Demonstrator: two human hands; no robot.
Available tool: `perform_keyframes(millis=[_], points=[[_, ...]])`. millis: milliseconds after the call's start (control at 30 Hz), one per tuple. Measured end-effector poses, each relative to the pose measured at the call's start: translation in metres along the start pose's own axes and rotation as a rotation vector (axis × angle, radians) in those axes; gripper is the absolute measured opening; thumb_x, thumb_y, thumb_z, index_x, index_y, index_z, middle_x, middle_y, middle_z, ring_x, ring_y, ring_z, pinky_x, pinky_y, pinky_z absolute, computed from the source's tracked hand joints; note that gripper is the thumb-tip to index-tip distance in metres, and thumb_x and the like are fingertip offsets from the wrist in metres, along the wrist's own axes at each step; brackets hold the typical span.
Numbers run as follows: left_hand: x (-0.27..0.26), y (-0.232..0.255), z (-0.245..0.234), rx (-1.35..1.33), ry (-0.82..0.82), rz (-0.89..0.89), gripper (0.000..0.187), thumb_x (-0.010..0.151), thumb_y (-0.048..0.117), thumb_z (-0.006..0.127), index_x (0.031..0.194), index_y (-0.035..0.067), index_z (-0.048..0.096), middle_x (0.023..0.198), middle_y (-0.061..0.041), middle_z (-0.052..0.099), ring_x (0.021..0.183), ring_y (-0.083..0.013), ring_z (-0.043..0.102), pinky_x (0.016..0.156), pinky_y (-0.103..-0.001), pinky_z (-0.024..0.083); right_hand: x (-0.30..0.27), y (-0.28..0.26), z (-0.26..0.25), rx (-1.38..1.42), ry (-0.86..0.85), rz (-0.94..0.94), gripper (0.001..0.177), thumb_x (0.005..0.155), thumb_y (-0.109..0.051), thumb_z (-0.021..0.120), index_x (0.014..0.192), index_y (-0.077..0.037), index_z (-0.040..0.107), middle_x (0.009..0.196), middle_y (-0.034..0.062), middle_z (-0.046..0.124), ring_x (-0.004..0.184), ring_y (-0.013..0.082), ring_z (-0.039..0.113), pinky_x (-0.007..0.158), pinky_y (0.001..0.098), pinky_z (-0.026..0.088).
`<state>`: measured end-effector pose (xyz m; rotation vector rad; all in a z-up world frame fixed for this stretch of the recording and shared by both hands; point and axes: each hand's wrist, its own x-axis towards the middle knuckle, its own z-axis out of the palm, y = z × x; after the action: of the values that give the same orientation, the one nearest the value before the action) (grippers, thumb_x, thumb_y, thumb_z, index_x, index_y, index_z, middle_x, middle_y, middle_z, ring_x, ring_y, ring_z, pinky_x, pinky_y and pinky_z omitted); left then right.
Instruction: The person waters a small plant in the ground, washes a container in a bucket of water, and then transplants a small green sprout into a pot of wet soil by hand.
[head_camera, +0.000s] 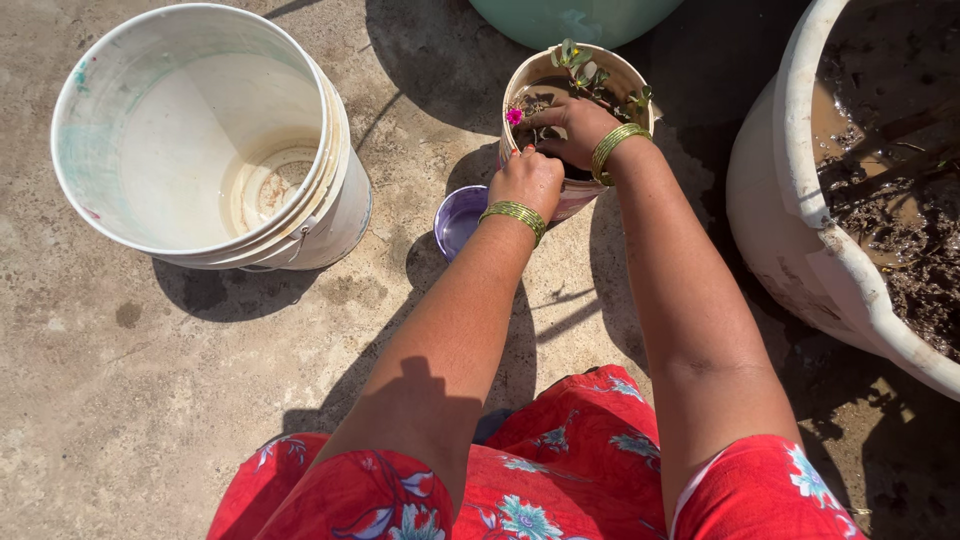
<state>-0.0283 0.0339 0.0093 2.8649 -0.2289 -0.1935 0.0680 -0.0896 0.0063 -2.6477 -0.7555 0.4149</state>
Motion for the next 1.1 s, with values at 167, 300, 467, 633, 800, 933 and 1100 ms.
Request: perform_keyframes(millis=[167,300,467,633,800,933,1100], points=[[0.002,0.0,0.0,0.003,-0.018,-0.009,0.016,0.093,0.01,0.064,0.103,0.007,0.076,0.115,-0.018,0.071,0.109,-0.0298,0.071,0.083,-0.041,0.063,0.002,-0.017,-0.006,-0.062,-0.196,0.23,0.042,0.089,-0.039,0.073,0.131,-0.034,0.07,0.117,0.009,0.075,0.11,0.0291,0.07,0.101,0.0437,0.053],[0.002,-0.001,0.001,-0.016,-0.014,-0.021,0.015,0.094,0.008,0.064,0.102,0.007,0.077,0.114,-0.018,0.072,0.11,-0.0313,0.071,0.084,-0.042,0.063,-0.013,-0.015,-0.026,-0.245,-0.178,0.304,0.043,0.081,-0.035,0.082,0.122,-0.029,0.075,0.119,0.0066,0.075,0.112,0.0269,0.07,0.098,0.0436,0.056],[0.003,-0.002,0.007,-0.015,0.036,-0.002,0.015,0.091,0.007,0.065,0.099,0.006,0.078,0.117,-0.021,0.071,0.109,-0.0321,0.071,0.082,-0.042,0.063,-0.032,-0.007,-0.047,-0.293,-0.084,0.419,0.064,0.069,-0.034,0.093,0.127,-0.018,0.071,0.115,0.0122,0.076,0.105,0.0283,0.071,0.091,0.0432,0.058],[0.004,-0.004,0.009,-0.033,0.043,0.017,0.015,0.094,0.008,0.064,0.1,0.006,0.078,0.116,-0.02,0.072,0.112,-0.0311,0.071,0.086,-0.041,0.063,-0.005,0.009,0.002,-0.327,-0.173,0.526,0.042,0.078,-0.017,0.084,0.114,0.003,0.076,0.116,0.0243,0.073,0.107,0.0345,0.073,0.092,0.0411,0.059],[0.004,-0.002,0.009,0.084,0.065,0.041,0.015,0.09,0.01,0.065,0.096,0.009,0.079,0.111,-0.016,0.074,0.116,-0.0291,0.068,0.086,-0.039,0.062,0.023,0.014,0.03,-0.122,-0.01,0.63,0.048,0.075,-0.014,0.086,0.115,0.007,0.071,0.117,0.0288,0.07,0.109,0.0367,0.071,0.092,0.0406,0.059],[0.004,0.002,0.002,0.044,0.006,0.0,0.015,0.093,0.007,0.064,0.1,0.009,0.078,0.112,-0.015,0.074,0.111,-0.0287,0.071,0.086,-0.04,0.063,0.039,0.017,0.033,-0.005,0.143,0.674,0.036,0.078,-0.003,0.079,0.113,0.003,0.072,0.119,0.027,0.069,0.113,0.0387,0.068,0.091,0.0446,0.059],[0.005,0.004,-0.002,0.073,-0.032,-0.012,0.014,0.093,0.008,0.066,0.099,0.008,0.079,0.11,-0.017,0.074,0.108,-0.0297,0.072,0.083,-0.04,0.063,0.055,0.033,0.038,-0.004,0.291,0.55,0.035,0.079,0.0,0.078,0.113,0.006,0.071,0.115,0.0296,0.07,0.107,0.0411,0.069,0.088,0.0451,0.059]])
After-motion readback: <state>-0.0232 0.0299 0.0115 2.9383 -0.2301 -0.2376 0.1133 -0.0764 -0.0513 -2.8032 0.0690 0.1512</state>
